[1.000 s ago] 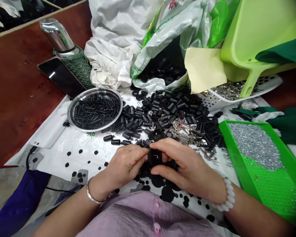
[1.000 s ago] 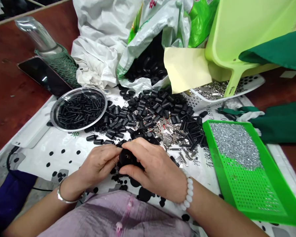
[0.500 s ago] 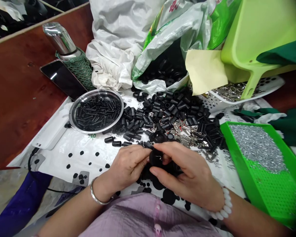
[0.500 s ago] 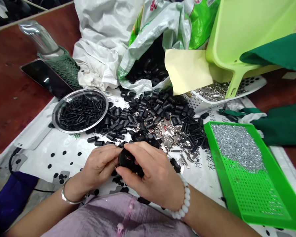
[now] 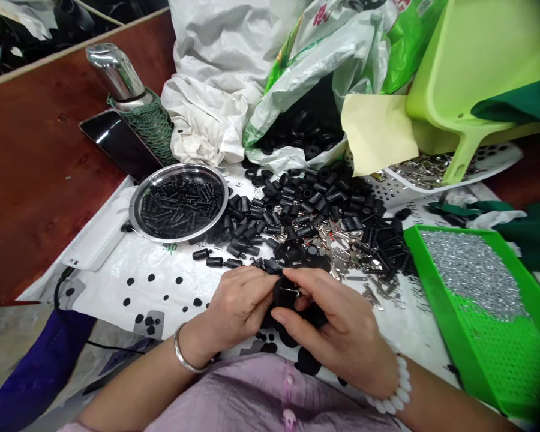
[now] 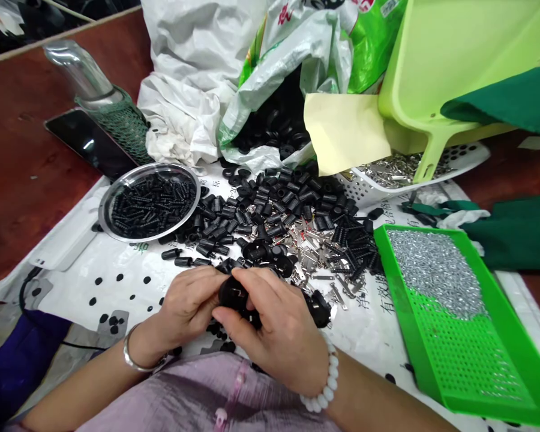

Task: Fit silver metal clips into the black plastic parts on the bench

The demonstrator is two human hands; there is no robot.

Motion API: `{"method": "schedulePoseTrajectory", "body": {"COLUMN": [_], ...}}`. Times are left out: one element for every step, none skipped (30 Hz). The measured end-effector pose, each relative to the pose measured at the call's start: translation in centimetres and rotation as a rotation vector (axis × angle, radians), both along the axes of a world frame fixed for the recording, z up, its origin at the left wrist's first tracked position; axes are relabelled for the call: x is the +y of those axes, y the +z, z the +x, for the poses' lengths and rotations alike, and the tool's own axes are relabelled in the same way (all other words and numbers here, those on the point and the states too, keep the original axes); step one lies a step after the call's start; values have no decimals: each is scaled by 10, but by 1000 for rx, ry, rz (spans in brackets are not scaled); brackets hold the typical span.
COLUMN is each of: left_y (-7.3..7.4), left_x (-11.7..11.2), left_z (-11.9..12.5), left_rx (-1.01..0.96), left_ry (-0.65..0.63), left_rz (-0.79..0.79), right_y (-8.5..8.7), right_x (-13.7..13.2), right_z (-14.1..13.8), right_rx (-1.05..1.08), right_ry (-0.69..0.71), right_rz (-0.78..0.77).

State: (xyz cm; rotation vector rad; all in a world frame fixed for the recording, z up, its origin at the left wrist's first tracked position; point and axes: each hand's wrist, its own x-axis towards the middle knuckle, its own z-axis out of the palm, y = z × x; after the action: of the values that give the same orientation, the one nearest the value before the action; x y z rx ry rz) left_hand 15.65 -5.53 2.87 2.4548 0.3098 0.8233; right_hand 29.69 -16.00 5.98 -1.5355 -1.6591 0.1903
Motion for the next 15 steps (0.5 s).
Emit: {"method": "schedulePoseTrajectory", "body": {"left_y": [-1, -2, -2, -2, -1, 1, 3, 5, 8, 10, 12, 13, 14, 14, 14], "left_x": [0, 0, 1, 1, 1, 2, 3, 3, 4, 5, 5, 5, 5, 5, 4], "left_z": [0, 0, 0, 0, 0, -1, -1, -1, -1, -2, -2, -2, -1, -1, -1], "left_rx": [-6, -12, -20, -26, -32, -41, -50, -59, -66, -69, -71, -71, -67, -62, -56], "left_ry": [-1, -3, -8, -16, -23, -32, -43, -50, -54, -53, -51, -48, -49, -56, -64], "left_rz": [0, -7, -24, -51, -86, -128, -177, -230, -281, -329, -369, -396, -411, -410, -398], "right_y": [-2, -3, -3, -2, -1, 1, 3, 6, 9, 11, 14, 16, 17, 19, 20], "right_x": [0, 1, 1, 2, 2, 3, 3, 2, 2, 1, 1, 1, 1, 1, 2], "right_z": [-1, -2, -2, -1, 0, 1, 3, 5, 7, 8, 9, 10, 10, 10, 10], "right_rx": [-11, -24, -35, -37, -31, -20, -6, 11, 29, 44, 58, 70, 78, 78, 70], "right_ry": [-5, -7, -5, 2, 14, 30, 46, 61, 73, 78, 79, 78, 77, 76, 75], "right_rz": [1, 1, 0, -2, -5, -9, -12, -14, -8, 7, 28, 50, 69, 80, 81]}}
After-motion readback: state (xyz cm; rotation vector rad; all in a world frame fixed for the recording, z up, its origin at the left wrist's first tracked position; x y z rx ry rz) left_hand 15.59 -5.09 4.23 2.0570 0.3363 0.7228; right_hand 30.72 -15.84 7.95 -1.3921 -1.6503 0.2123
